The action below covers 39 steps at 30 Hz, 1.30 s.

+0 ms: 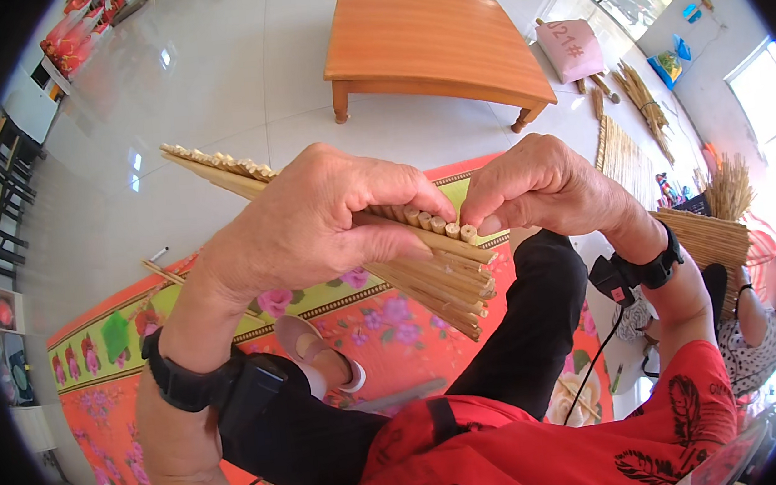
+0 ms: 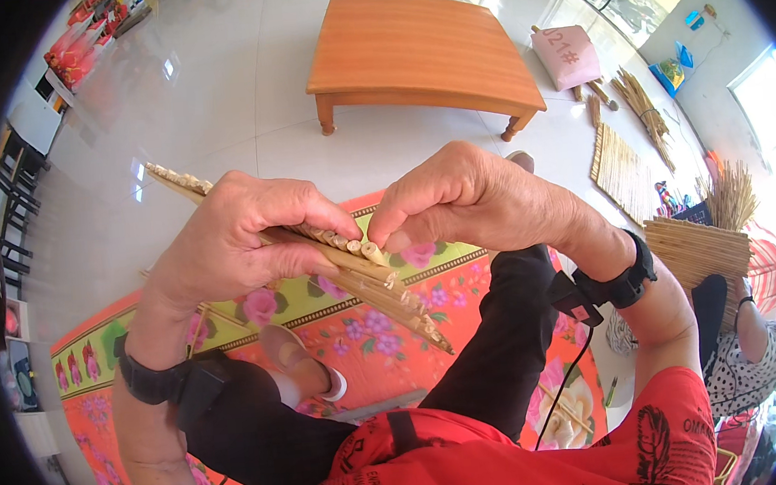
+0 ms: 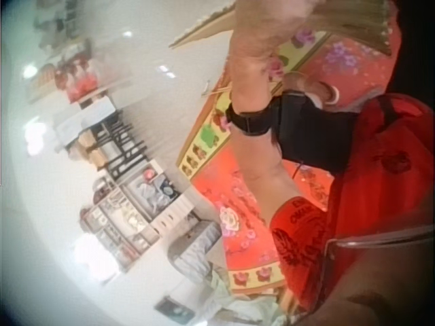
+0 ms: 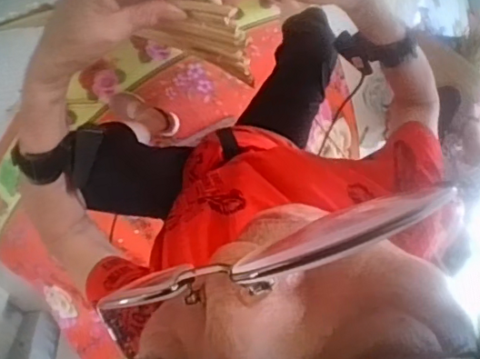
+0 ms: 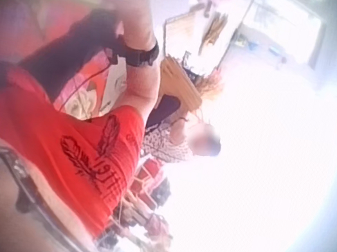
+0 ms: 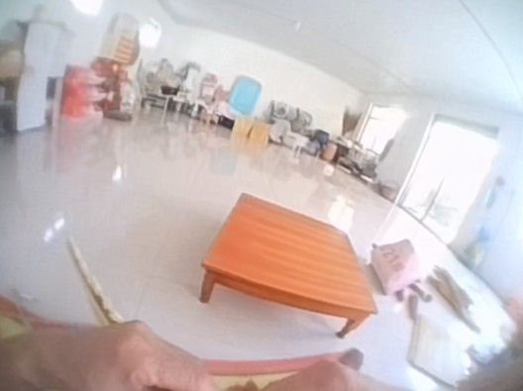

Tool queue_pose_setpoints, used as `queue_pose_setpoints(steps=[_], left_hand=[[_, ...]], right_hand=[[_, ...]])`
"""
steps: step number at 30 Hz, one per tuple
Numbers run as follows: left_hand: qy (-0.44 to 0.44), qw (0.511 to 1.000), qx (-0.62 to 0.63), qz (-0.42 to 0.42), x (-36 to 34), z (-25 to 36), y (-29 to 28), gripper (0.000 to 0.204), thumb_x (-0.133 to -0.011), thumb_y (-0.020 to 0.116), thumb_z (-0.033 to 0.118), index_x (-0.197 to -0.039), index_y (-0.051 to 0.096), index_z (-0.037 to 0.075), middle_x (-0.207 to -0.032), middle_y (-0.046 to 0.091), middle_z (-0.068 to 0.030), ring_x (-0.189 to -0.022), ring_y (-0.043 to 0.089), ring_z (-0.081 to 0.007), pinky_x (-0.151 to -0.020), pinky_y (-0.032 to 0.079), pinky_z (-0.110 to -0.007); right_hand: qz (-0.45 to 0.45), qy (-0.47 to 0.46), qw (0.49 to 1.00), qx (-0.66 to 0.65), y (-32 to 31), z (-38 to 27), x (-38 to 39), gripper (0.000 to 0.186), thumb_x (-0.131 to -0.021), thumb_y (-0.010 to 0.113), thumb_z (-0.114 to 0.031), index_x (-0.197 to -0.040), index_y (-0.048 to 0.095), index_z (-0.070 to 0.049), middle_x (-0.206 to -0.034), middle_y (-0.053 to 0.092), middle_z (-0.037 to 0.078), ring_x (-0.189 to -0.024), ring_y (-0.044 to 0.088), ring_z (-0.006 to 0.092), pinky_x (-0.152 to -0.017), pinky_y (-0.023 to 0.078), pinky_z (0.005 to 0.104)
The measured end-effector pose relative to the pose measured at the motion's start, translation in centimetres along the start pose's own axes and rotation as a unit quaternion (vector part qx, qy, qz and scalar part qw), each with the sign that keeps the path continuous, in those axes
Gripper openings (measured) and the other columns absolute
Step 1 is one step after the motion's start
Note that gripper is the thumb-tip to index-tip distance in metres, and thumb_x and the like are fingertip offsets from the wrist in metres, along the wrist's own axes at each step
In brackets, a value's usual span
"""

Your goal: The person weaves thin bamboo sticks together using a needle and thread. They repeatedly thread through the sticks and pull the string tight to secure the structure into a mat.

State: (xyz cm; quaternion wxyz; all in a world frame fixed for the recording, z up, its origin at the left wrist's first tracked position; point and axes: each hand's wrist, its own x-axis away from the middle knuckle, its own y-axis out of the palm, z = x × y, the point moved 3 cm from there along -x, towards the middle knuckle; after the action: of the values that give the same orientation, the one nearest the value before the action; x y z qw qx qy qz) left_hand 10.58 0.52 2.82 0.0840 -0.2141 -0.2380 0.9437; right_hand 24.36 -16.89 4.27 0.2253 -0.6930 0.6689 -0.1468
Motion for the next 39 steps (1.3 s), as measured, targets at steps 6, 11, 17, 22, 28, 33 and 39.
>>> queue_pose_setpoints(steps=[6, 11, 17, 22, 28, 33, 39], left_hand=[[0.019, 1.000, -0.002, -0.010, 0.0, 0.3, 0.5, 0.023, -0.078, 0.080, 0.005, -0.100, 0.074, 0.006, -0.080, 0.071, -0.0058, -0.070, 0.069, -0.0178, -0.060, 0.052, -0.028], [0.036, 0.999, 0.004, -0.016, 0.1, 0.4, 1.5, 0.027, -0.074, 0.082, 0.005, -0.100, 0.075, 0.006, -0.080, 0.071, -0.0054, -0.069, 0.067, -0.0184, -0.058, 0.050, -0.029], [0.052, 0.998, -0.014, -0.015, 0.2, 0.8, 2.0, 0.027, -0.071, 0.082, 0.002, -0.097, 0.075, 0.006, -0.084, 0.072, -0.0061, -0.071, 0.067, -0.0211, -0.064, 0.052, -0.031], [0.038, 0.999, 0.016, -0.004, 0.9, 0.6, 2.6, 0.028, -0.069, 0.082, 0.002, -0.096, 0.075, 0.005, -0.081, 0.071, -0.0058, -0.073, 0.066, -0.0222, -0.066, 0.052, -0.032], [0.024, 0.999, 0.018, -0.043, 1.2, 1.7, 2.9, 0.028, -0.069, 0.083, 0.005, -0.095, 0.075, 0.005, -0.079, 0.070, -0.0057, -0.072, 0.065, -0.0234, -0.066, 0.052, -0.033], [0.032, 0.998, 0.011, -0.053, 1.7, 1.8, 3.2, 0.028, -0.069, 0.083, 0.007, -0.095, 0.076, 0.006, -0.078, 0.070, -0.0053, -0.072, 0.065, -0.0233, -0.066, 0.052, -0.034], [0.035, 0.997, 0.018, -0.059, 2.7, 1.7, 3.4, 0.030, -0.069, 0.083, 0.009, -0.098, 0.076, 0.007, -0.078, 0.069, -0.0038, -0.071, 0.064, -0.0231, -0.066, 0.052, -0.034]], right_hand=[[-0.022, 0.022, 0.998, -0.054, 0.3, 0.1, 0.6, 0.013, -0.091, 0.071, -0.006, -0.101, 0.073, 0.001, -0.092, 0.074, 0.012, -0.083, 0.070, 0.0216, -0.074, 0.054, 0.0321], [-0.075, 0.046, 0.995, -0.044, 0.6, -0.5, 1.1, 0.018, -0.094, 0.068, -0.005, -0.110, 0.073, 0.000, -0.103, 0.075, 0.012, -0.095, 0.070, 0.0183, -0.083, 0.056, 0.0300], [-0.055, 0.046, 0.997, -0.027, 1.3, -1.0, 2.0, 0.016, -0.093, 0.069, -0.006, -0.107, 0.073, -0.001, -0.097, 0.075, 0.011, -0.089, 0.071, 0.0182, -0.078, 0.055, 0.0302], [-0.032, 0.026, 0.998, 0.054, 2.3, -1.8, 2.4, 0.012, -0.091, 0.070, -0.006, -0.102, 0.071, -0.002, -0.090, 0.074, 0.010, -0.083, 0.071, 0.0191, -0.071, 0.053, 0.0306], [-0.057, -0.032, 0.997, 0.032, 3.3, -1.6, 2.3, 0.010, -0.090, 0.069, -0.004, -0.100, 0.070, -0.001, -0.090, 0.074, 0.009, -0.079, 0.071, 0.0214, -0.069, 0.053, 0.0315], [-0.072, -0.014, 0.997, -0.021, 3.9, -1.7, 2.5, 0.013, -0.091, 0.068, -0.002, -0.102, 0.070, 0.003, -0.093, 0.074, 0.012, -0.083, 0.071, 0.0217, -0.072, 0.055, 0.0306], [-0.098, 0.030, 0.993, -0.064, 4.5, -1.5, 2.4, 0.015, -0.092, 0.067, -0.002, -0.106, 0.071, 0.004, -0.098, 0.075, 0.013, -0.089, 0.072, 0.0197, -0.076, 0.056, 0.0308]])
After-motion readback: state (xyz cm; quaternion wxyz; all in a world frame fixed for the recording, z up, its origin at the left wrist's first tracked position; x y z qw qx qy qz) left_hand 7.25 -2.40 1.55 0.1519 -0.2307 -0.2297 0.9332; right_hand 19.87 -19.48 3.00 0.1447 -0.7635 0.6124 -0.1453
